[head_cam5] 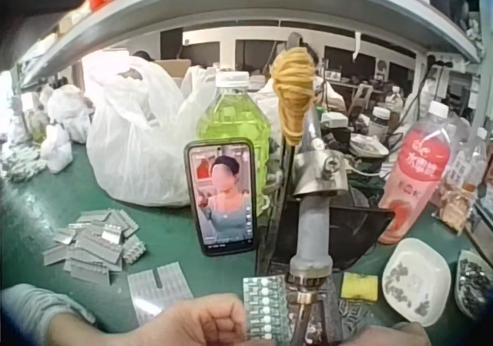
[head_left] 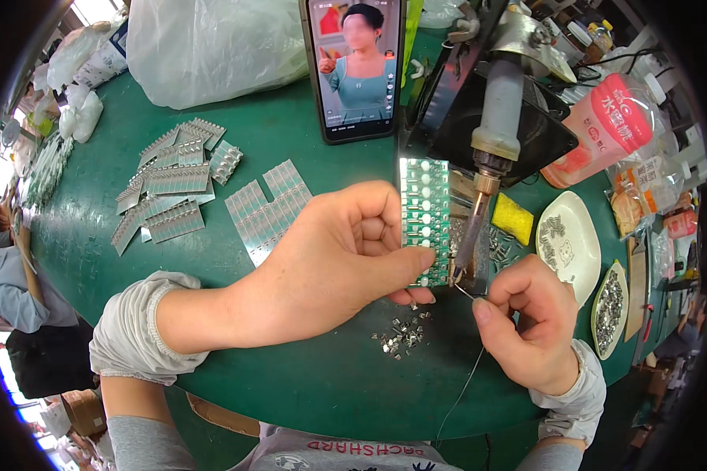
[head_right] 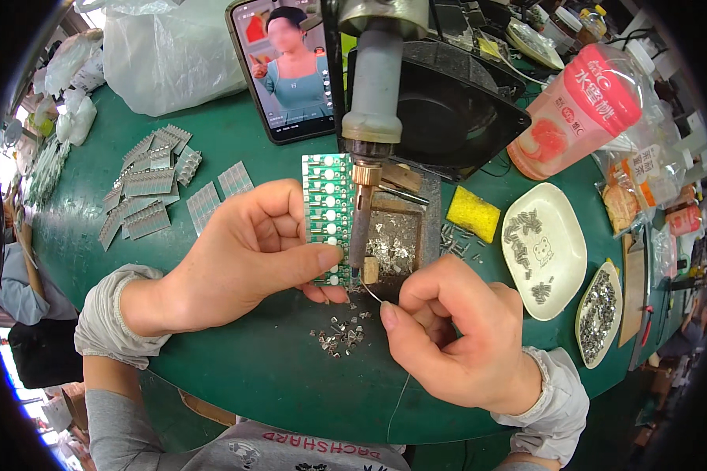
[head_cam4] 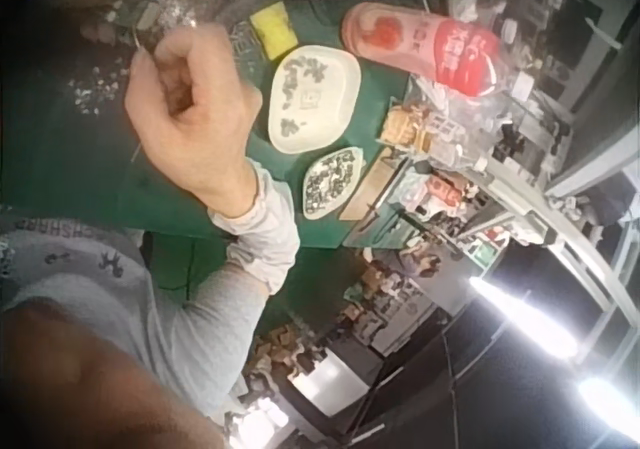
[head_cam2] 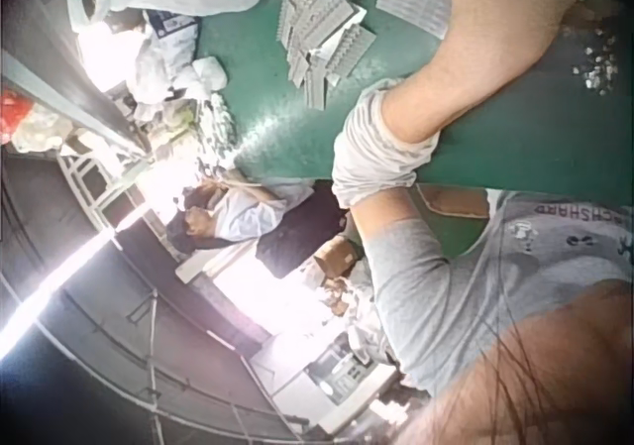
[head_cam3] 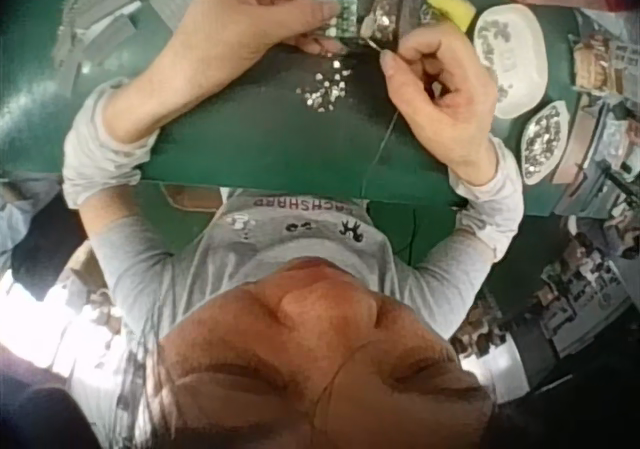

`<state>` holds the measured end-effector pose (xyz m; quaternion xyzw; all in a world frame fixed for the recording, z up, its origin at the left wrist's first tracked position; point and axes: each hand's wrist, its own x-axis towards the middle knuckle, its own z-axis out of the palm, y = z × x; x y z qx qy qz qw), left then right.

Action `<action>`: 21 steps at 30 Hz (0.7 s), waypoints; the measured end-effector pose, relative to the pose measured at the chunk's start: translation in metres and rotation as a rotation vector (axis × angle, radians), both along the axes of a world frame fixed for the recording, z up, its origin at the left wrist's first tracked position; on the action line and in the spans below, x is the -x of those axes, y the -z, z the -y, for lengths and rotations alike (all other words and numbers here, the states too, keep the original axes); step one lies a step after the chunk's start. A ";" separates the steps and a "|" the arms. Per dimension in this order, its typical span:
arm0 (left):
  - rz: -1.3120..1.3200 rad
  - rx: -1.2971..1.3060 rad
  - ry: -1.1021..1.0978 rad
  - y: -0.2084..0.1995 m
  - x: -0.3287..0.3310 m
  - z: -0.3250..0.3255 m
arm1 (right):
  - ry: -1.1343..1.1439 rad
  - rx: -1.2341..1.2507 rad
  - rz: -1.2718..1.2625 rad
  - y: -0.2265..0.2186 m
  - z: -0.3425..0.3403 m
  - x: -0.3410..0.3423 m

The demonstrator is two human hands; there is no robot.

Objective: The person assembles circuit boards by positioning small electronic components onto the boards by hand and soldering them using a soldering iron and solder wire.

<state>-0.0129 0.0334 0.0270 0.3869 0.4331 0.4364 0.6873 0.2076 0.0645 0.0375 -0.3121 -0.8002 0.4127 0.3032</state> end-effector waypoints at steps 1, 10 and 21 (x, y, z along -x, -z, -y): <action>0.011 -0.010 -0.001 0.001 0.001 -0.001 | -0.005 0.003 0.001 0.001 0.000 0.000; 0.041 -0.037 0.000 -0.002 0.001 0.000 | -0.021 -0.049 -0.061 0.003 -0.002 -0.001; 0.024 -0.039 -0.020 -0.009 -0.002 0.000 | -0.013 -0.021 -0.092 0.004 -0.002 -0.005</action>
